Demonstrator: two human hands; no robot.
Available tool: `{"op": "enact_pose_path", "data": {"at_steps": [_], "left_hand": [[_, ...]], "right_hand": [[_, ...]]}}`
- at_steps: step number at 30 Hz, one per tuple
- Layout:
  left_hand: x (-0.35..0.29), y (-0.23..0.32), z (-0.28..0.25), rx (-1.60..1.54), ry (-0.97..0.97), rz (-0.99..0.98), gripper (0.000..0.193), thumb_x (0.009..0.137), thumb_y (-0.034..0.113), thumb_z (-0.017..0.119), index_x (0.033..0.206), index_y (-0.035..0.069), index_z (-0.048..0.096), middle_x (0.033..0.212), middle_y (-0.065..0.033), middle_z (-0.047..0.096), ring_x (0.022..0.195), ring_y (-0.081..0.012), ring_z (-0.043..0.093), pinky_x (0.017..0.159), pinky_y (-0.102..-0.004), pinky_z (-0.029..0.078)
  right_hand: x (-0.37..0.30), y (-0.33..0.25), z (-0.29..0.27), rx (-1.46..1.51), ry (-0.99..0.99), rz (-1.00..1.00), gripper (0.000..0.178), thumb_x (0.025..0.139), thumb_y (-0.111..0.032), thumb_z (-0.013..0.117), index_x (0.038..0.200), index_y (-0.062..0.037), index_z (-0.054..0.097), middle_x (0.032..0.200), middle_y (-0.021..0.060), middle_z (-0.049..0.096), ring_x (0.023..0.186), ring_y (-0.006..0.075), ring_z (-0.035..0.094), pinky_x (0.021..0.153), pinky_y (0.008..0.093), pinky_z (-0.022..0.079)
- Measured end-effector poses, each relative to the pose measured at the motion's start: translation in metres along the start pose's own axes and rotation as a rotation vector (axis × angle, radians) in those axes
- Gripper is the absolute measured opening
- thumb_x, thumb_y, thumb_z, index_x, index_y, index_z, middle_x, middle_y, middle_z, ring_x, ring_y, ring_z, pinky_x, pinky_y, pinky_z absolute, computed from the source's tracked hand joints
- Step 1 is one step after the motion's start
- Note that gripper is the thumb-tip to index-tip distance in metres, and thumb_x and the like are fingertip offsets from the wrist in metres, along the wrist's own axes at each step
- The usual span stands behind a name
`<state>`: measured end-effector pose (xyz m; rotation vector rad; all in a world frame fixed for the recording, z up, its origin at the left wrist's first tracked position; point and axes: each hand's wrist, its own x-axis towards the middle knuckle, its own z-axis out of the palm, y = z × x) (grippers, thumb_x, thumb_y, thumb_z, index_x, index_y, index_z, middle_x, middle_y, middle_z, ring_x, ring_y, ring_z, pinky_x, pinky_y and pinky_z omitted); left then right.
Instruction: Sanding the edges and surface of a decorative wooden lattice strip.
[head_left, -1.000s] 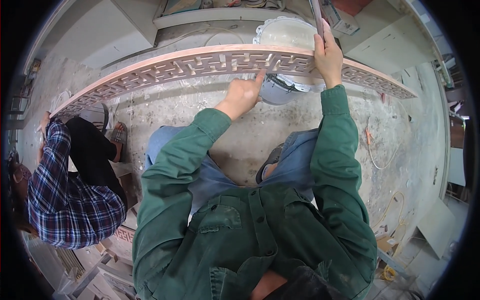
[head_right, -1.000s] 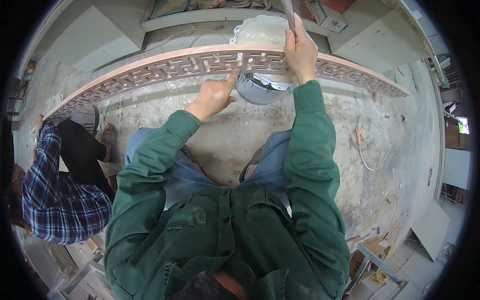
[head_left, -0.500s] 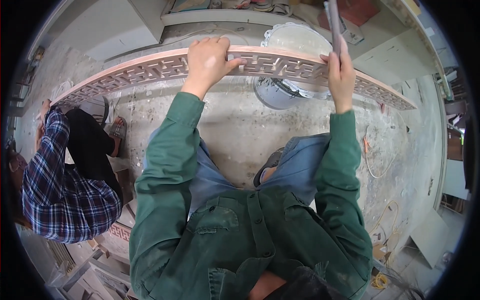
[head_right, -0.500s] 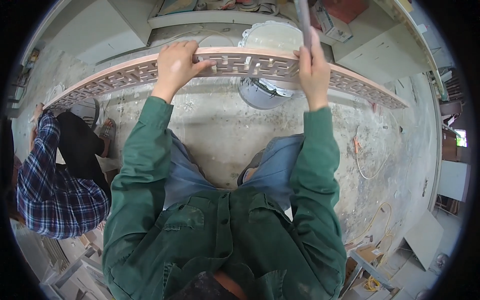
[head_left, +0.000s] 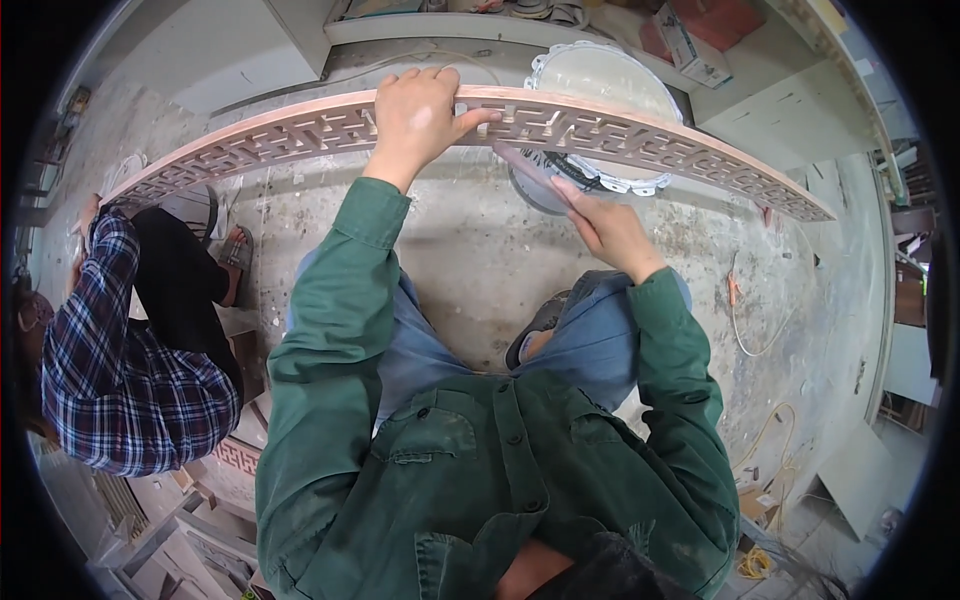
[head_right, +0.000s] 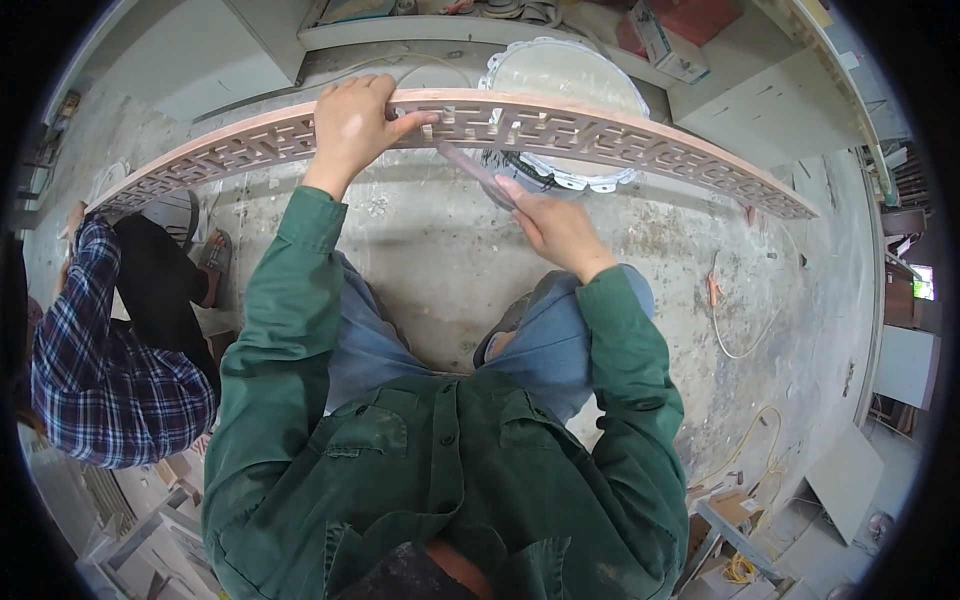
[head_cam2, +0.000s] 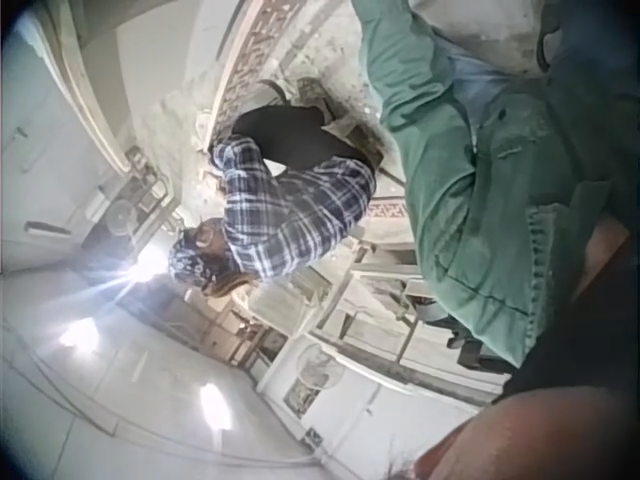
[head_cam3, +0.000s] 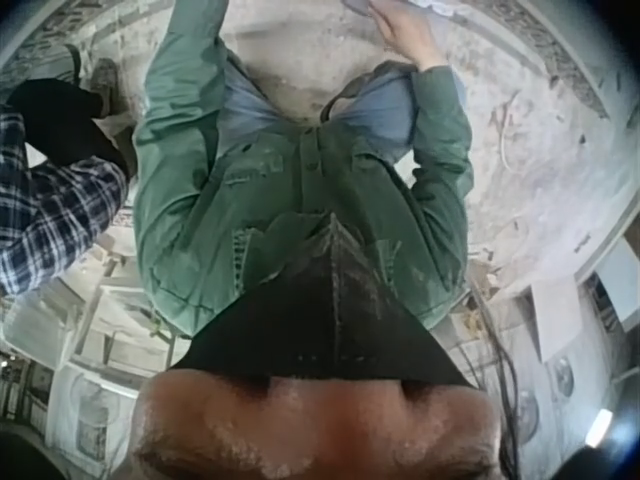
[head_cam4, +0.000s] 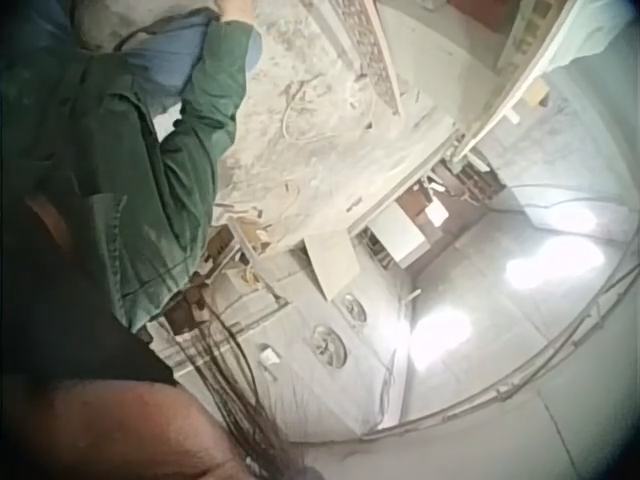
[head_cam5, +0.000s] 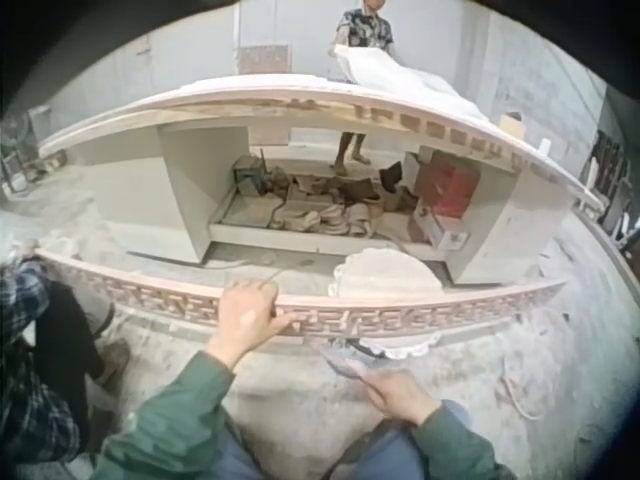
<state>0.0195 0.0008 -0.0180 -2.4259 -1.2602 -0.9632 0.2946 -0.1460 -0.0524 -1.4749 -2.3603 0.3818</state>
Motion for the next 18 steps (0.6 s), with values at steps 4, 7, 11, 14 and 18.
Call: {"op": "enact_pose_path", "data": {"at_steps": [4, 7, 11, 14, 18], "left_hand": [[0.0, 0.0, 0.001, -0.008, -0.009, -0.006, 0.057, 0.063, 0.065, 0.072, 0.069, 0.009, 0.06, 0.063, -0.0043, 0.061, 0.066, -0.0252, 0.061, 0.063, -0.0389, 0.042], [-0.003, -0.003, -0.001, 0.006, -0.017, -0.021, 0.057, 0.063, 0.064, 0.072, 0.069, 0.009, 0.06, 0.065, -0.0051, 0.062, 0.066, -0.0253, 0.061, 0.064, -0.0389, 0.042], [-0.003, -0.001, -0.003, 0.014, -0.044, -0.036, 0.057, 0.063, 0.064, 0.073, 0.069, 0.009, 0.06, 0.068, -0.0059, 0.063, 0.068, -0.0256, 0.062, 0.065, -0.0387, 0.043], [-0.001, 0.002, -0.003, 0.004, -0.058, -0.038, 0.056, 0.064, 0.063, 0.073, 0.07, 0.009, 0.06, 0.068, -0.0059, 0.062, 0.069, -0.0257, 0.062, 0.066, -0.0389, 0.043], [-0.001, 0.002, -0.001, -0.008, -0.027, -0.022, 0.055, 0.064, 0.062, 0.073, 0.07, 0.009, 0.061, 0.067, -0.0057, 0.062, 0.068, -0.0258, 0.062, 0.066, -0.0389, 0.042]], "right_hand": [[0.003, 0.032, 0.002, 0.037, 0.107, -0.011, 0.052, 0.091, -0.014, 0.057, 0.14, -0.0229, 0.047, 0.087, 0.0161, 0.066, 0.075, 0.0351, 0.064, 0.068, 0.0423, 0.051], [0.002, 0.027, -0.002, 0.012, 0.039, 0.112, 0.051, 0.093, -0.014, 0.056, 0.142, -0.0235, 0.046, 0.097, 0.0185, 0.067, 0.084, 0.0369, 0.065, 0.074, 0.0403, 0.052], [-0.004, -0.007, 0.019, -0.054, 0.109, 0.272, 0.053, 0.093, -0.016, 0.055, 0.143, -0.0238, 0.041, 0.09, 0.0193, 0.066, 0.08, 0.0388, 0.064, 0.069, 0.0452, 0.051], [0.006, -0.035, 0.043, -0.031, 0.209, 0.325, 0.054, 0.092, -0.017, 0.053, 0.144, -0.0178, 0.039, 0.084, 0.0204, 0.066, 0.075, 0.0406, 0.064, 0.065, 0.0505, 0.05], [0.049, -0.045, 0.049, 0.089, 0.27, 0.515, 0.046, 0.091, -0.013, 0.051, 0.137, -0.0128, 0.045, 0.089, 0.0271, 0.065, 0.08, 0.045, 0.062, 0.069, 0.0519, 0.049]]}}
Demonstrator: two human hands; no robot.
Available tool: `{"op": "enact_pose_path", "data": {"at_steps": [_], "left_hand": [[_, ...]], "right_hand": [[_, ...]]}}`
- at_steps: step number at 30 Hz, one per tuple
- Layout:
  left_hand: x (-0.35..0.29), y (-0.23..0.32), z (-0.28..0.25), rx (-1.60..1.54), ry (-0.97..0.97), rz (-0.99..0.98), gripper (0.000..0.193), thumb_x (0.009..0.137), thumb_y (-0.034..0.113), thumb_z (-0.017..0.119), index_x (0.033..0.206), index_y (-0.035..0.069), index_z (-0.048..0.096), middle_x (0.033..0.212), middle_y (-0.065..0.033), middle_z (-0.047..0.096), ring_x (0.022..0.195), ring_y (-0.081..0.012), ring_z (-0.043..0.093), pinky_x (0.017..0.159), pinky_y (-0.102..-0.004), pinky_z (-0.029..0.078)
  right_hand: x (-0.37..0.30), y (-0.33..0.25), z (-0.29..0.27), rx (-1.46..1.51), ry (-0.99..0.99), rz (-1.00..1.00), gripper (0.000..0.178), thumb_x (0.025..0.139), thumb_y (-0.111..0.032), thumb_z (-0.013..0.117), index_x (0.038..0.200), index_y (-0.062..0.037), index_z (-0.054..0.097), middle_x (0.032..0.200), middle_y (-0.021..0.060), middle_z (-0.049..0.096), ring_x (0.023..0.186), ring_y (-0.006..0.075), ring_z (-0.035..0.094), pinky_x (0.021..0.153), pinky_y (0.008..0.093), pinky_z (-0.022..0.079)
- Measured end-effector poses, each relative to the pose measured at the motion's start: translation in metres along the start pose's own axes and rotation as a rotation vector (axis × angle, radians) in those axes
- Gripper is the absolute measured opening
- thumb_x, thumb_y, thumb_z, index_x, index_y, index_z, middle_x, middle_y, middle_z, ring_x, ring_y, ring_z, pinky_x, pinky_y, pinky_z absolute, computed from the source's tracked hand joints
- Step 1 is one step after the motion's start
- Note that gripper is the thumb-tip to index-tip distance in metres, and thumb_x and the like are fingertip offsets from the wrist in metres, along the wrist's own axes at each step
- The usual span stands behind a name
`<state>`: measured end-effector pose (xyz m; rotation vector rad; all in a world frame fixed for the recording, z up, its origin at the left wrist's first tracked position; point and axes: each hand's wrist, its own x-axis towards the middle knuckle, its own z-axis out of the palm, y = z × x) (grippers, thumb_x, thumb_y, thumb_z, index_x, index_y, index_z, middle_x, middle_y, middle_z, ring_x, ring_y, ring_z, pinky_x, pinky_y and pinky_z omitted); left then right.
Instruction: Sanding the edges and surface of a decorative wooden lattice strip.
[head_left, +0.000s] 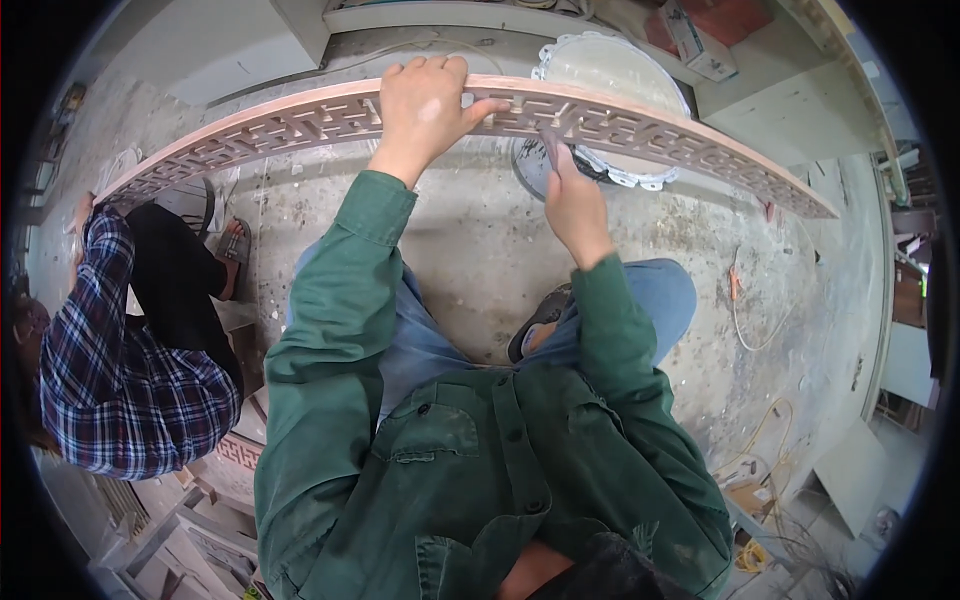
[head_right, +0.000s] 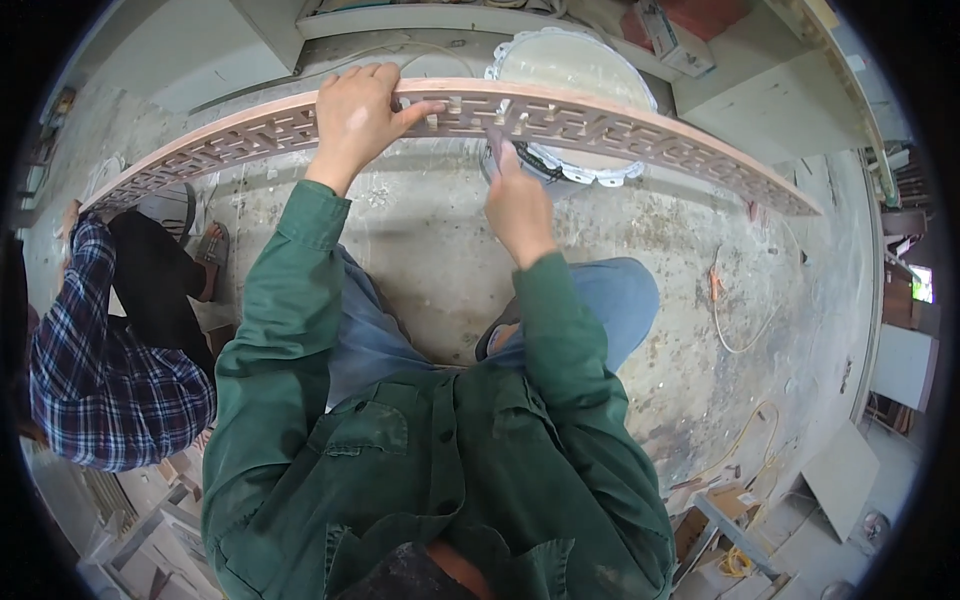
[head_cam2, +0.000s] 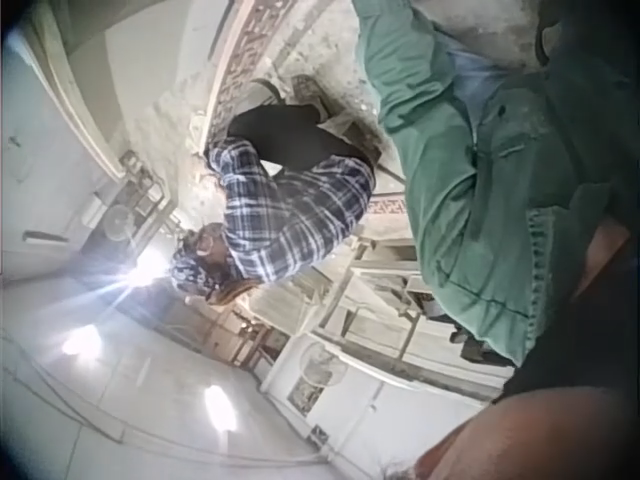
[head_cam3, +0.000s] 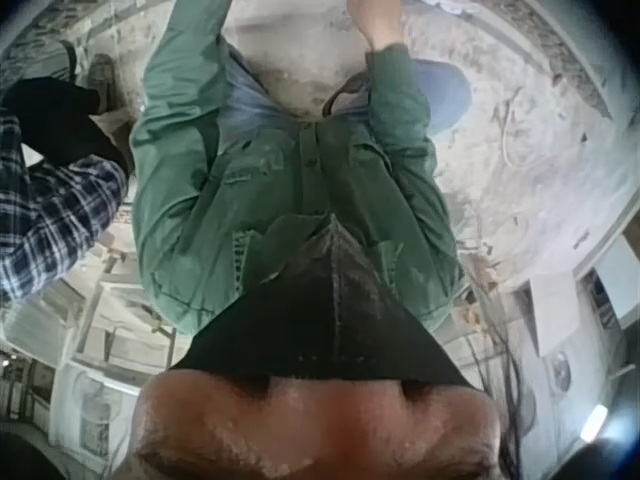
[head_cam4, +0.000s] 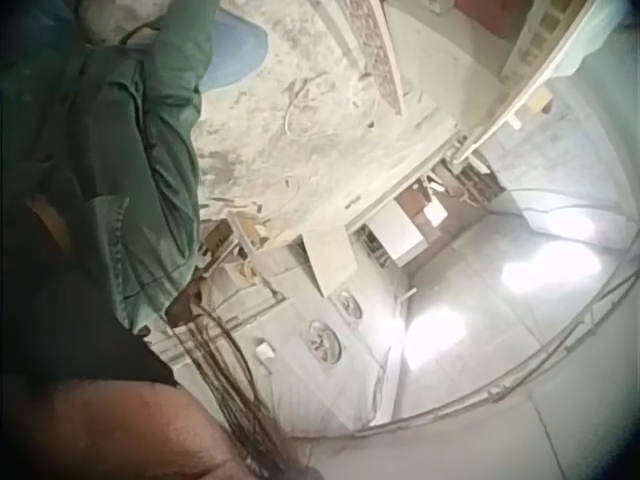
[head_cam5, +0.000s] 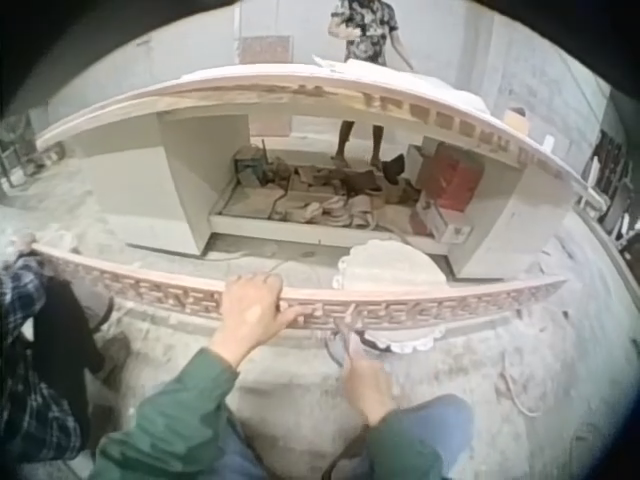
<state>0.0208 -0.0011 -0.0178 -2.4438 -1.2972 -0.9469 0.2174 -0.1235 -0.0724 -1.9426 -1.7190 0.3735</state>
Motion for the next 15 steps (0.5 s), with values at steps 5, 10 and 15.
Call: {"op": "enact_pose_path", "data": {"at_steps": [5, 10, 15], "left_hand": [[-0.002, -0.004, 0.001, -0.001, 0.026, -0.015, 0.053, 0.062, 0.061, 0.074, 0.07, 0.01, 0.062, 0.065, -0.0045, 0.062, 0.067, -0.0257, 0.062, 0.065, -0.0395, 0.041], [0.003, 0.001, 0.001, 0.002, 0.011, -0.016, 0.054, 0.061, 0.061, 0.075, 0.069, 0.01, 0.063, 0.065, -0.0047, 0.062, 0.067, -0.0255, 0.062, 0.065, -0.0395, 0.041], [-0.002, -0.003, -0.001, 0.053, 0.079, 0.021, 0.056, 0.067, 0.064, 0.071, 0.066, 0.01, 0.058, 0.062, -0.0021, 0.059, 0.067, -0.0249, 0.062, 0.063, -0.0383, 0.042]], "right_hand": [[-0.009, 0.006, 0.01, -0.04, 0.014, -0.064, 0.05, 0.09, -0.013, 0.052, 0.139, -0.0073, 0.04, 0.08, 0.0237, 0.066, 0.073, 0.044, 0.064, 0.066, 0.0529, 0.049], [-0.028, 0.023, 0.016, 0.249, 0.155, -0.264, 0.049, 0.093, -0.016, 0.049, 0.141, -0.0056, 0.04, 0.097, 0.0252, 0.066, 0.08, 0.0455, 0.063, 0.069, 0.0508, 0.049], [-0.035, -0.009, 0.025, 0.179, 0.102, -0.066, 0.049, 0.094, -0.016, 0.05, 0.141, -0.005, 0.04, 0.097, 0.026, 0.065, 0.081, 0.0459, 0.062, 0.07, 0.0503, 0.048]]}}
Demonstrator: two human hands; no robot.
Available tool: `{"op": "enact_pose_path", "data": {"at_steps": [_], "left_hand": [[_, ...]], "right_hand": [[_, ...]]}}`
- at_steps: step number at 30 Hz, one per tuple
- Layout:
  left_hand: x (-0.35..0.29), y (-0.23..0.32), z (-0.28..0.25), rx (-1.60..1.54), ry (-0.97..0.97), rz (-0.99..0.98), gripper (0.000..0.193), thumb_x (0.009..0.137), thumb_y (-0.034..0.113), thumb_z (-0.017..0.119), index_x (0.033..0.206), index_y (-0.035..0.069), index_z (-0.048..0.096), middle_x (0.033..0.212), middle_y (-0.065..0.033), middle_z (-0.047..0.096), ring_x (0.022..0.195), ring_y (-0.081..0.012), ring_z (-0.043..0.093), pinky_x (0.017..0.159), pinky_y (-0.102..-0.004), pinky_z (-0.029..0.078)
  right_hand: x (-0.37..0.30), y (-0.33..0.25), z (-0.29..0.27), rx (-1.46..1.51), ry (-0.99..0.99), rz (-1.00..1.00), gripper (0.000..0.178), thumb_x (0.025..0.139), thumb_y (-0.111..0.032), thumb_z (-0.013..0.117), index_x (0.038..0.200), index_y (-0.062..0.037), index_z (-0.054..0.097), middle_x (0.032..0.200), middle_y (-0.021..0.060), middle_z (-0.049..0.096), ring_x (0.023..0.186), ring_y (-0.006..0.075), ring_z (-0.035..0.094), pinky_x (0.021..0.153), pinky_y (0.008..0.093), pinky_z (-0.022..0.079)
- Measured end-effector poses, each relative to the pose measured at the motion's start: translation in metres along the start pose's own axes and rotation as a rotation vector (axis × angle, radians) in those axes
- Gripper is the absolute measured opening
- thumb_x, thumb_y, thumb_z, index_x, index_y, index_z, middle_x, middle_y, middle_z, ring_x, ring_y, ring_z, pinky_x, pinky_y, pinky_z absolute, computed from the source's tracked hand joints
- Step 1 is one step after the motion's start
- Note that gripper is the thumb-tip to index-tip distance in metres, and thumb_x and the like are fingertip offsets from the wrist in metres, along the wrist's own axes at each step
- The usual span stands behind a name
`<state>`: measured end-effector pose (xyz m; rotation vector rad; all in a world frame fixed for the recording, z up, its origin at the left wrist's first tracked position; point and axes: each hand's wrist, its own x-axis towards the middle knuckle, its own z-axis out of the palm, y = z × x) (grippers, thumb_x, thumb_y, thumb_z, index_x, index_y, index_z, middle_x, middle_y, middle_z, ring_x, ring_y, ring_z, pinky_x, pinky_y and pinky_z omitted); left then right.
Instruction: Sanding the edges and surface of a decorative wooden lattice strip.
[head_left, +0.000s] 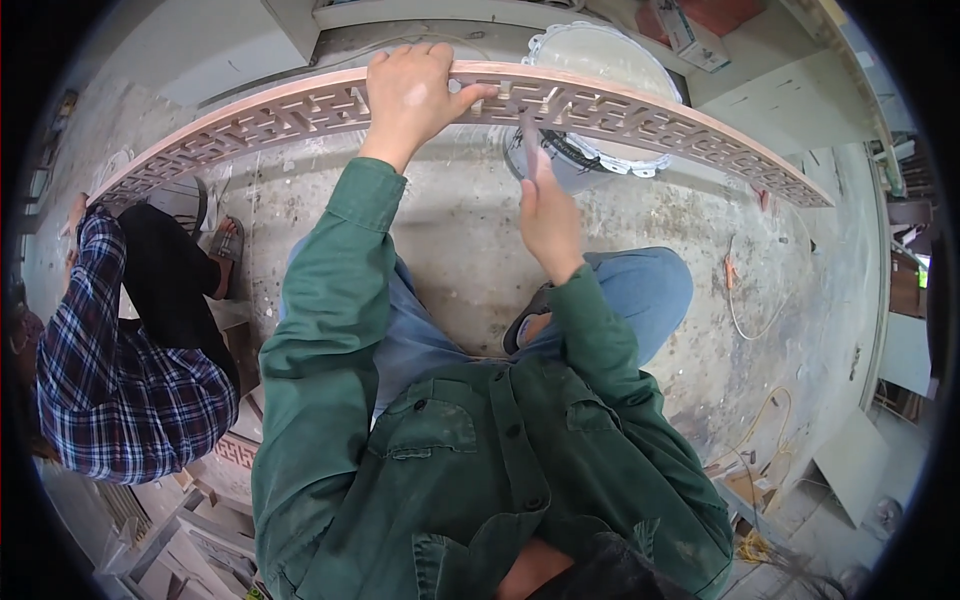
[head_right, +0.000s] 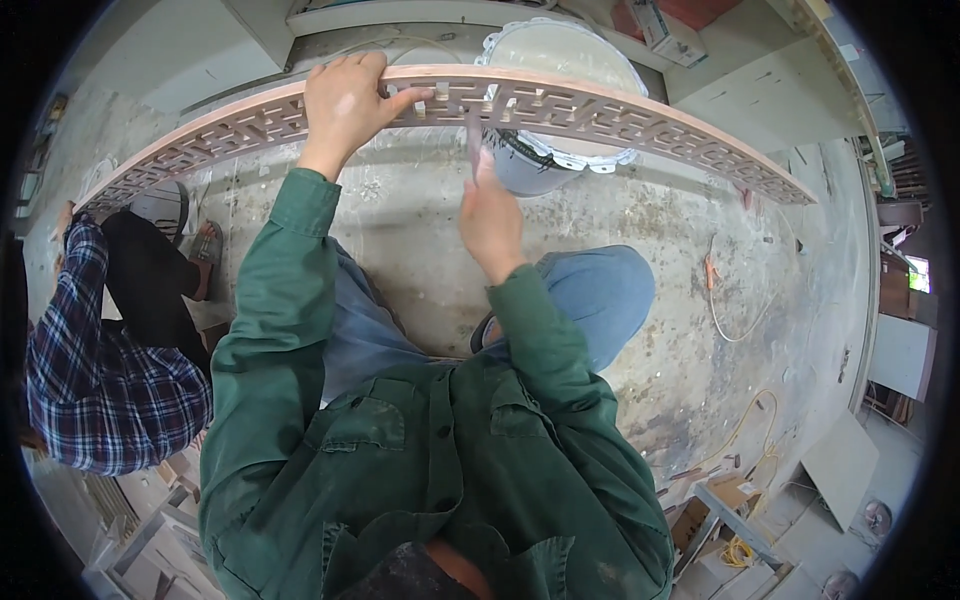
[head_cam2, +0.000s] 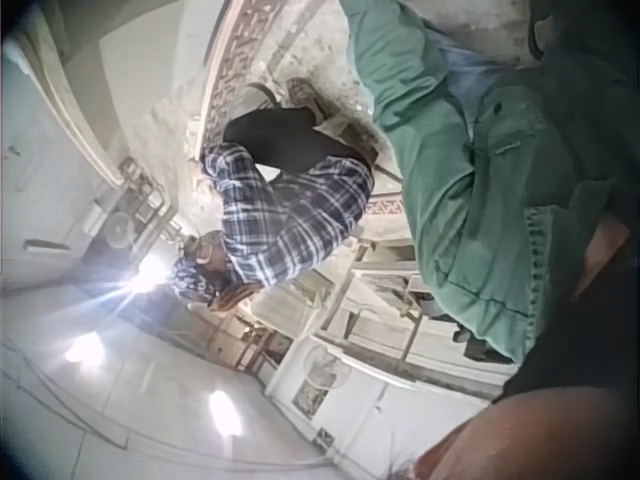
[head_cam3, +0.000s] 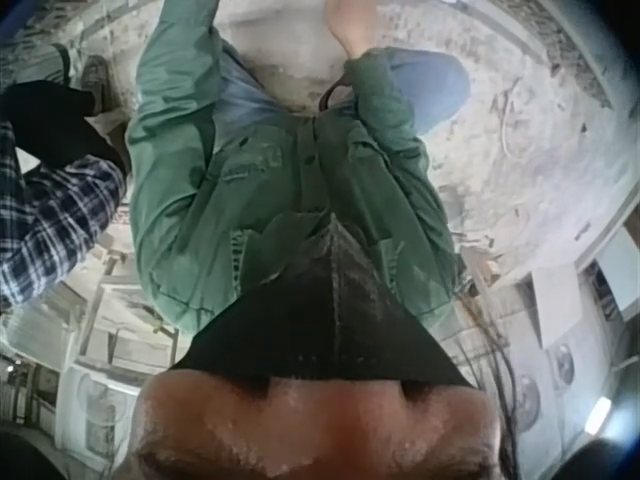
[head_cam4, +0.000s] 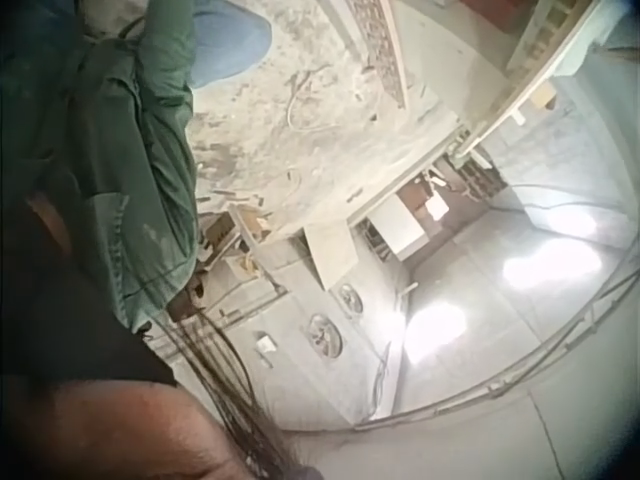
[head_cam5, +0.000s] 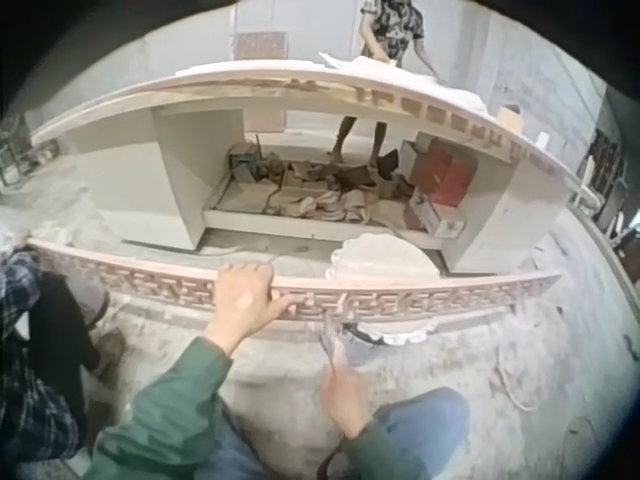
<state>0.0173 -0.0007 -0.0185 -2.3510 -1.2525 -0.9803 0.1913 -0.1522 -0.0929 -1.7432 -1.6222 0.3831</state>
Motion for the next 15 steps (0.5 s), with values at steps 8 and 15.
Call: {"op": "enact_pose_path", "data": {"at_steps": [8, 15], "left_hand": [[-0.003, -0.001, 0.003, -0.021, -0.015, -0.025, 0.055, 0.064, 0.064, 0.072, 0.069, 0.01, 0.06, 0.065, -0.0038, 0.061, 0.069, -0.0252, 0.062, 0.065, -0.0387, 0.04], [-0.002, 0.002, 0.002, -0.035, -0.044, -0.063, 0.055, 0.062, 0.063, 0.074, 0.071, 0.01, 0.063, 0.069, -0.0056, 0.063, 0.072, -0.0255, 0.063, 0.068, -0.0396, 0.041]], "right_hand": [[0.006, -0.004, 0.024, 0.196, 0.146, -0.061, 0.048, 0.095, -0.018, 0.05, 0.14, -0.0032, 0.041, 0.1, 0.0273, 0.064, 0.089, 0.0447, 0.062, 0.073, 0.0473, 0.049], [-0.002, -0.024, -0.009, 0.869, -0.106, 0.313, 0.047, 0.098, -0.017, 0.048, 0.144, -0.0075, 0.041, 0.075, -0.0014, 0.054, 0.057, 0.0072, 0.048, 0.05, 0.0229, 0.04]]}}
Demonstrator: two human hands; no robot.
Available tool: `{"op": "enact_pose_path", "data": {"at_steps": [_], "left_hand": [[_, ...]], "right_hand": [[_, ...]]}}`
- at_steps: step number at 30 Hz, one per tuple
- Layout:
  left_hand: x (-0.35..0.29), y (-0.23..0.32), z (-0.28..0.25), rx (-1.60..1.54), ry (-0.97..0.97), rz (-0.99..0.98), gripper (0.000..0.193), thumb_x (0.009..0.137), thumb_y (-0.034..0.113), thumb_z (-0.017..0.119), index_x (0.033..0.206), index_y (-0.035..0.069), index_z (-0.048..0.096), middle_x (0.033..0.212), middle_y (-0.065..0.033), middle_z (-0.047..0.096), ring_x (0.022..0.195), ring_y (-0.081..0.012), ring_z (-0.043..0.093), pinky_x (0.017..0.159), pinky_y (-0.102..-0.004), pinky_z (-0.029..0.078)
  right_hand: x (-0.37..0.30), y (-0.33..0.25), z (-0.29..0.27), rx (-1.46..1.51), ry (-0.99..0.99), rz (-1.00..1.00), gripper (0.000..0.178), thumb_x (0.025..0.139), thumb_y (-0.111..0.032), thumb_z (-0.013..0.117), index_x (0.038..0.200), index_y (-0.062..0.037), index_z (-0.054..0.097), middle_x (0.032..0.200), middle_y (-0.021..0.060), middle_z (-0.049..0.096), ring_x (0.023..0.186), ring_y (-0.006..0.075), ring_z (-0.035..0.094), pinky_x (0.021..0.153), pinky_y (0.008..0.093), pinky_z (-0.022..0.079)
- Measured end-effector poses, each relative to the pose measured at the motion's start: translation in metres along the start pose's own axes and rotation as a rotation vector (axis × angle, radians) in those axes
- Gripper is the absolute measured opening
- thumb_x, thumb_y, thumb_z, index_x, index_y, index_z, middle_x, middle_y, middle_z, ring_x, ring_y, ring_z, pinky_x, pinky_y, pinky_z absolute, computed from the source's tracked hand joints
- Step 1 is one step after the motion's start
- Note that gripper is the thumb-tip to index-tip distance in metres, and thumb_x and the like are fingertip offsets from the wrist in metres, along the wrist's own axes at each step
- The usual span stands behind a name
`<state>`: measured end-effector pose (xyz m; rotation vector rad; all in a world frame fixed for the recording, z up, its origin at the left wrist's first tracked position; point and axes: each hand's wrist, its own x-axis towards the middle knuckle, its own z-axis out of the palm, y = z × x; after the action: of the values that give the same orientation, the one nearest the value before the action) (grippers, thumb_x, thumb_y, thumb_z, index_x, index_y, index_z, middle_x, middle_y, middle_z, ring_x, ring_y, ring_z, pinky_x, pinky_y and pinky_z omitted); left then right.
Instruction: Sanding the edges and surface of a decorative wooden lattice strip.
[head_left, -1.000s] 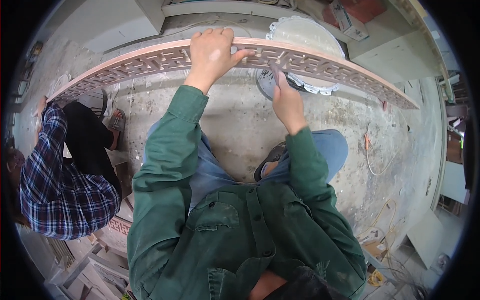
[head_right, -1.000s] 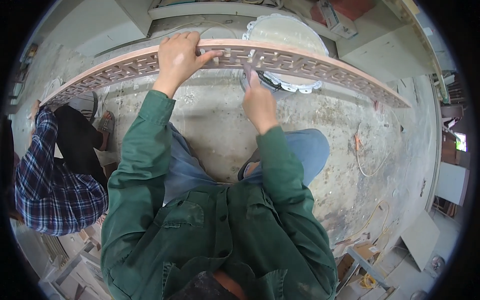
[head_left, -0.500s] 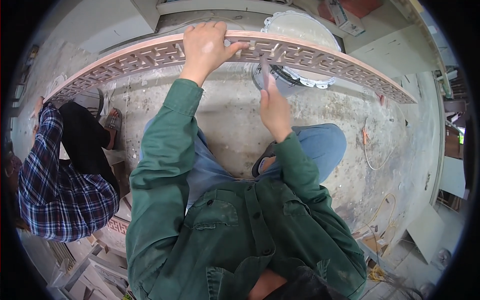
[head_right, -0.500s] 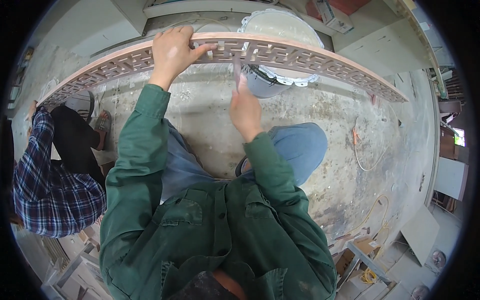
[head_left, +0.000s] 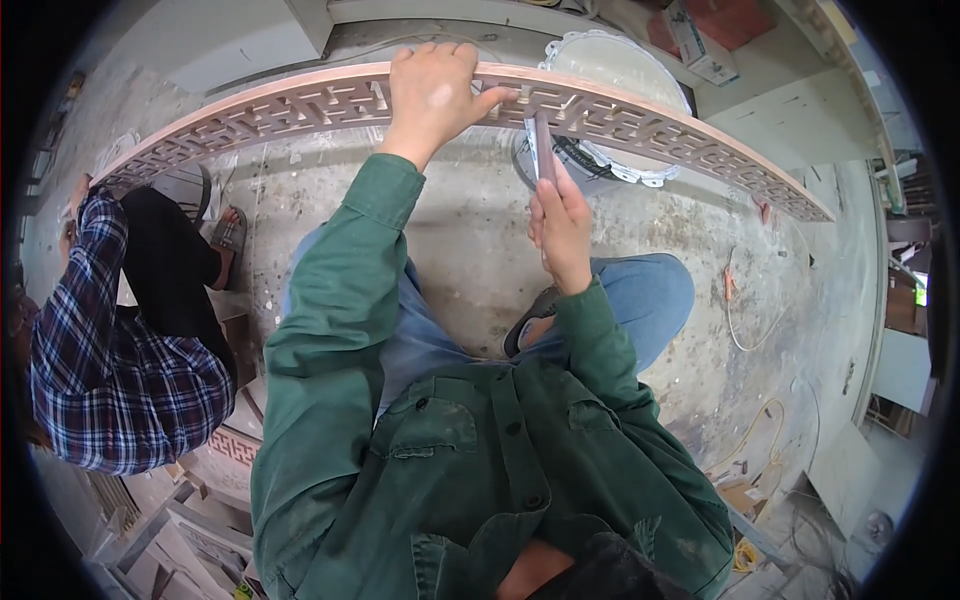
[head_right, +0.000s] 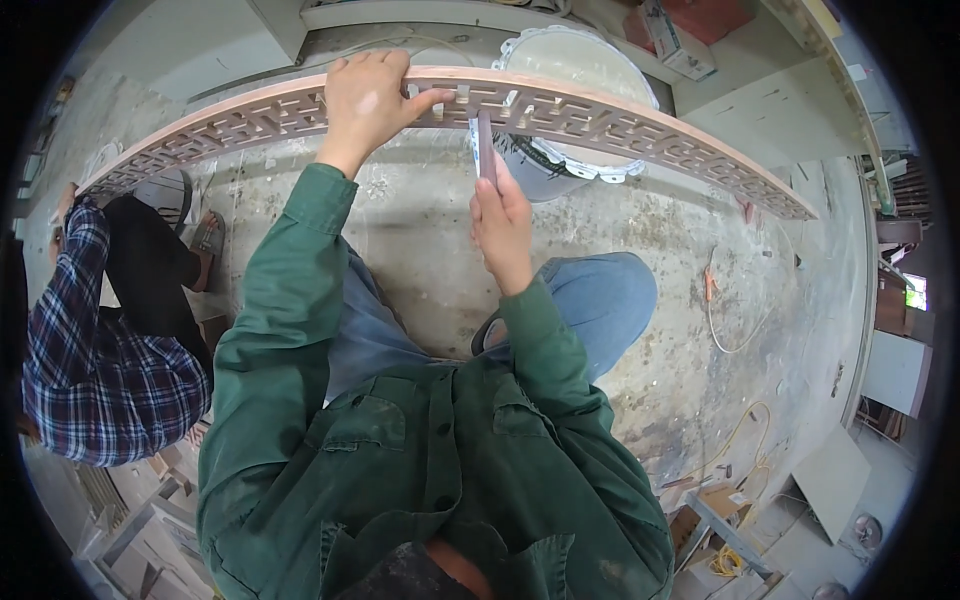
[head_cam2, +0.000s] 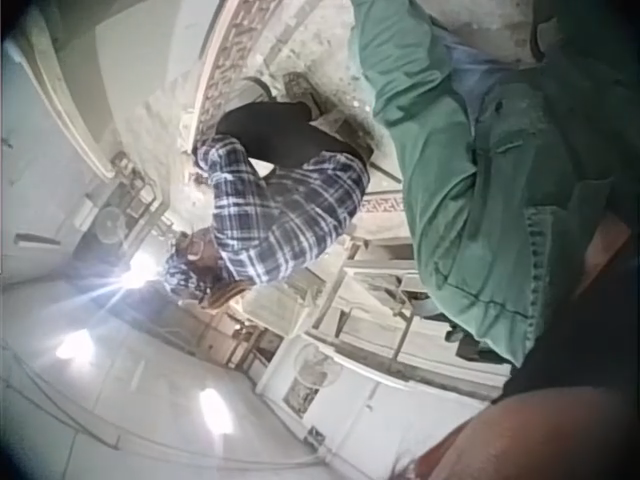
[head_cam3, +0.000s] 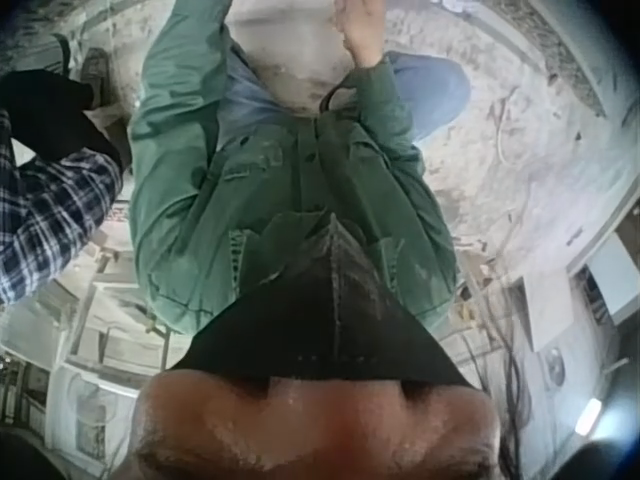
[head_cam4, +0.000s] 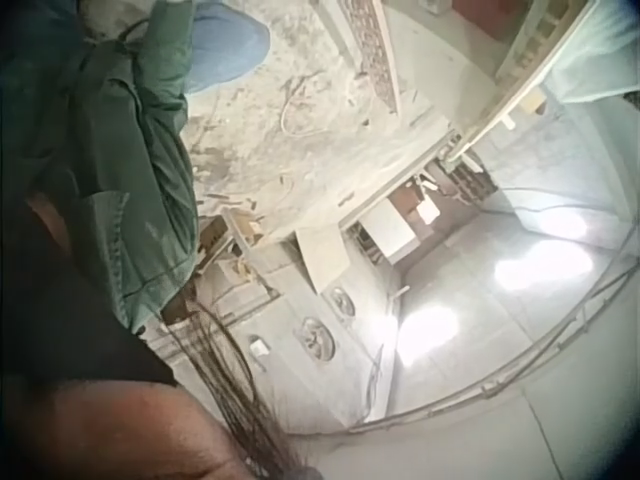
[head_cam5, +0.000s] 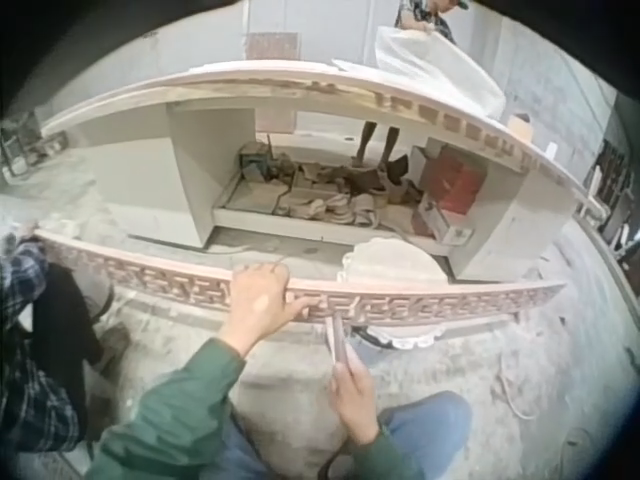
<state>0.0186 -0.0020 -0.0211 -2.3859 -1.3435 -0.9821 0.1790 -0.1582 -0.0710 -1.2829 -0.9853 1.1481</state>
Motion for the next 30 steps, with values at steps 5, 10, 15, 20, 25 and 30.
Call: {"op": "enact_pose_path", "data": {"at_steps": [5, 10, 15, 20, 25, 30], "left_hand": [[0.001, -0.001, 0.001, -0.008, 0.068, 0.042, 0.053, 0.067, 0.063, 0.072, 0.068, 0.011, 0.06, 0.063, -0.0017, 0.06, 0.068, -0.0242, 0.061, 0.065, -0.0379, 0.041], [-0.001, -0.003, -0.003, 0.0, -0.025, -0.015, 0.054, 0.063, 0.062, 0.074, 0.073, 0.01, 0.064, 0.071, -0.0064, 0.065, 0.073, -0.0248, 0.063, 0.069, -0.0395, 0.041], [0.0, -0.001, 0.001, -0.007, 0.072, 0.034, 0.054, 0.067, 0.063, 0.072, 0.064, 0.011, 0.057, 0.061, -0.0013, 0.059, 0.066, -0.0238, 0.06, 0.064, -0.0379, 0.039], [-0.001, -0.003, 0.002, -0.013, 0.011, 0.006, 0.054, 0.065, 0.063, 0.073, 0.069, 0.01, 0.06, 0.066, -0.0037, 0.062, 0.069, -0.0244, 0.062, 0.066, -0.0387, 0.04], [0.0, -0.002, -0.001, -0.009, -0.053, -0.017, 0.055, 0.063, 0.063, 0.073, 0.074, 0.009, 0.064, 0.071, -0.0064, 0.066, 0.072, -0.0249, 0.063, 0.068, -0.0396, 0.041], [0.001, -0.002, 0.001, -0.024, 0.052, 0.024, 0.054, 0.067, 0.063, 0.072, 0.065, 0.011, 0.058, 0.062, -0.0015, 0.059, 0.067, -0.0241, 0.061, 0.065, -0.0386, 0.04]], "right_hand": [[0.036, -0.001, 0.015, 0.216, 0.053, 0.091, 0.048, 0.098, -0.017, 0.048, 0.145, -0.0107, 0.04, 0.066, -0.0063, 0.044, 0.049, 0.0015, 0.036, 0.04, 0.018, 0.029], [-0.002, 0.003, 0.01, 0.095, 0.048, 0.02, 0.046, 0.099, -0.017, 0.047, 0.144, -0.0096, 0.042, 0.067, -0.006, 0.045, 0.051, 0.0013, 0.037, 0.042, 0.0176, 0.031], [0.031, 0.005, 0.016, 0.134, 0.068, -0.081, 0.041, 0.098, -0.017, 0.048, 0.136, -0.0014, 0.047, 0.07, -0.0048, 0.048, 0.051, 0.0016, 0.039, 0.041, 0.0183, 0.031], [0.04, 0.004, 0.023, 0.184, 0.13, 0.086, 0.037, 0.098, -0.018, 0.048, 0.132, -0.0043, 0.047, 0.069, -0.0037, 0.048, 0.049, 0.0028, 0.04, 0.039, 0.0191, 0.03], [0.0, 0.008, 0.019, 0.201, 0.109, 0.06, 0.039, 0.098, -0.022, 0.051, 0.133, -0.0077, 0.043, 0.068, -0.0023, 0.048, 0.048, 0.0033, 0.039, 0.038, 0.0191, 0.03], [0.053, 0.013, 0.029, 0.206, 0.203, 0.075, 0.036, 0.098, -0.024, 0.053, 0.129, -0.0067, 0.046, 0.071, -0.0023, 0.049, 0.05, 0.0037, 0.04, 0.04, 0.0189, 0.033]]}}
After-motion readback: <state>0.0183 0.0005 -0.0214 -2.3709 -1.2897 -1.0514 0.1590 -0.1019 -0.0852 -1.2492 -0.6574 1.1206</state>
